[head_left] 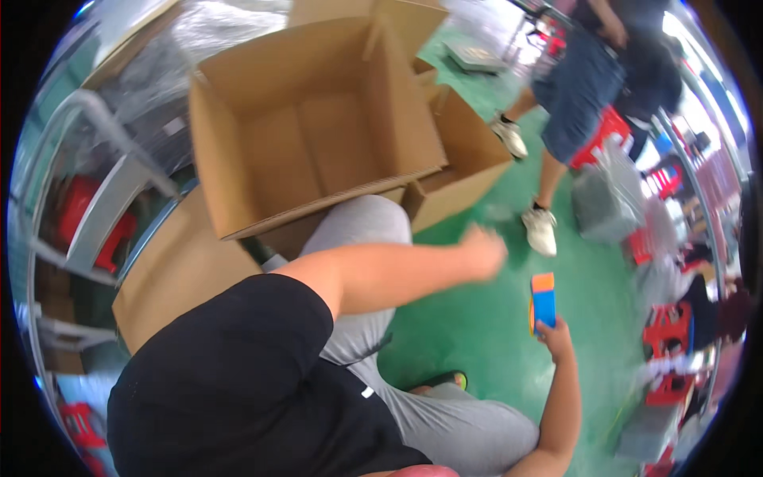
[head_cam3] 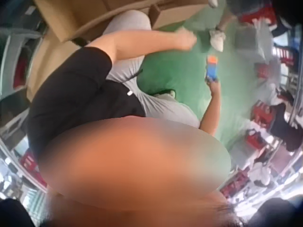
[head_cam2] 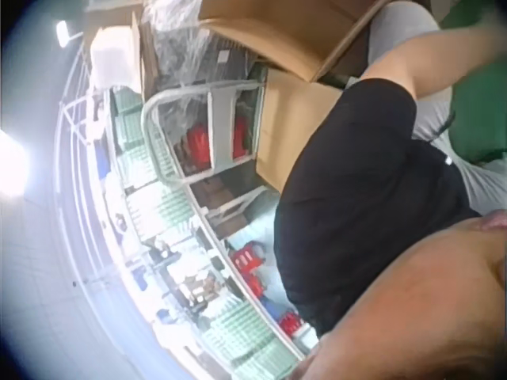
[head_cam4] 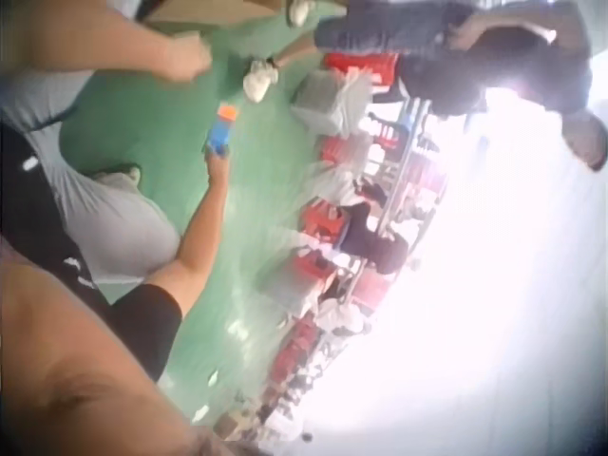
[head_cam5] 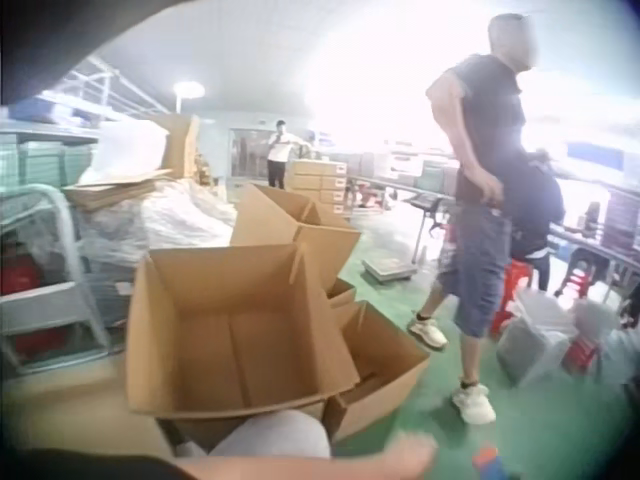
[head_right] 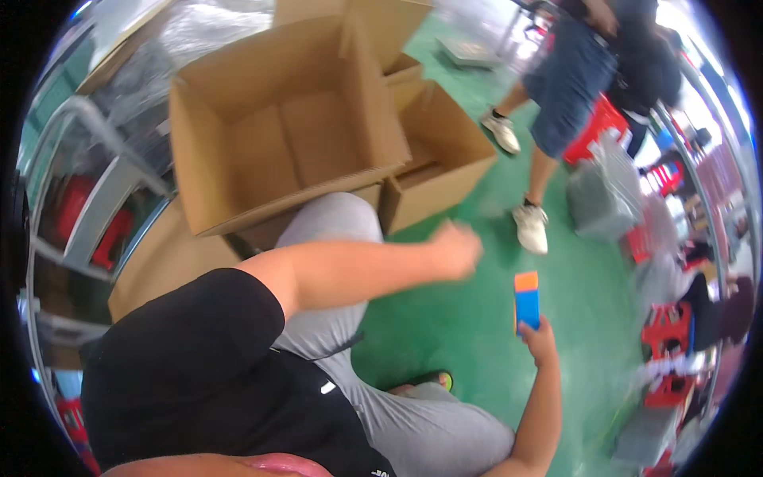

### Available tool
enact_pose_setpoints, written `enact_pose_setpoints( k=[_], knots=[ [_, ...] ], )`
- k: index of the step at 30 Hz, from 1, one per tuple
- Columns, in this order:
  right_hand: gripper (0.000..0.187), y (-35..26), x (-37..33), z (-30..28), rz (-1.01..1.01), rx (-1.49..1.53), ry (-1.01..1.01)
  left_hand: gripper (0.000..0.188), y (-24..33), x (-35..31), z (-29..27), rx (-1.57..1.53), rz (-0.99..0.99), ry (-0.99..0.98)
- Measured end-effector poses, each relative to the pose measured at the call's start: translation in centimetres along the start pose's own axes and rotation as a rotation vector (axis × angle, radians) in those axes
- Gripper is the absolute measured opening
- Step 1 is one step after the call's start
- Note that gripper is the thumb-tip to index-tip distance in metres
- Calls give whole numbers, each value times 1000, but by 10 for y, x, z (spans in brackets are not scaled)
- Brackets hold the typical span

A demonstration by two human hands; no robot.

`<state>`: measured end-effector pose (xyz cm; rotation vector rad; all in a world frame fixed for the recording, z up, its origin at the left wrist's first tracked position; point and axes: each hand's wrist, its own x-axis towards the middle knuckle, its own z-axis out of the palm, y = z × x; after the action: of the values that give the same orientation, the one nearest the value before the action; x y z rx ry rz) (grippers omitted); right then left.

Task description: Folding and taping cardboard boxes in a factory setting.

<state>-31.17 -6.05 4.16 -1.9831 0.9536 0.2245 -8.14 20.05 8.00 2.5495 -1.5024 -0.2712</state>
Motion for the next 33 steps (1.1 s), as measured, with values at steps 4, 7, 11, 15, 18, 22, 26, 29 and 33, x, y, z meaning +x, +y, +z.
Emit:
enact_pose_setpoints(
  k=[4, 7, 11, 15, 18, 22, 26, 29, 33],
  knots=[
    [51, 1, 15, 20, -98, -480, -273, 26, 48, -145, -35, -480, 781, -242],
    [47, 15, 26, 28, -91, -628, -442, 20, -3, -247, -40, -392, 1124, 498],
    [47, -10, 16, 20, -51, -581, -537, 16, -131, -382, 2, -217, 210, 591],
    [45, -18, 15, 14, 62, -532, -425, 67, -155, -502, 71, 84, -602, 385],
    [44, -20, 18, 14, 69, -571, -397, 111, -129, -527, 109, -80, -1368, -271],
    [47, -11, 17, 20, 74, -454, -369, 115, -122, -532, 138, -32, -1480, -327],
    [54, -7, 17, 19, 100, -470, -480, 113, -137, -536, 113, -186, -1428, -409],
    [55, -16, 30, 30, 62, -474, -533, 112, -162, -568, 90, 102, -1095, -761],
    [52, -9, 23, 16, -17, -598, -487, 64, -168, -487, -160, -130, -1232, -635]
  ],
)
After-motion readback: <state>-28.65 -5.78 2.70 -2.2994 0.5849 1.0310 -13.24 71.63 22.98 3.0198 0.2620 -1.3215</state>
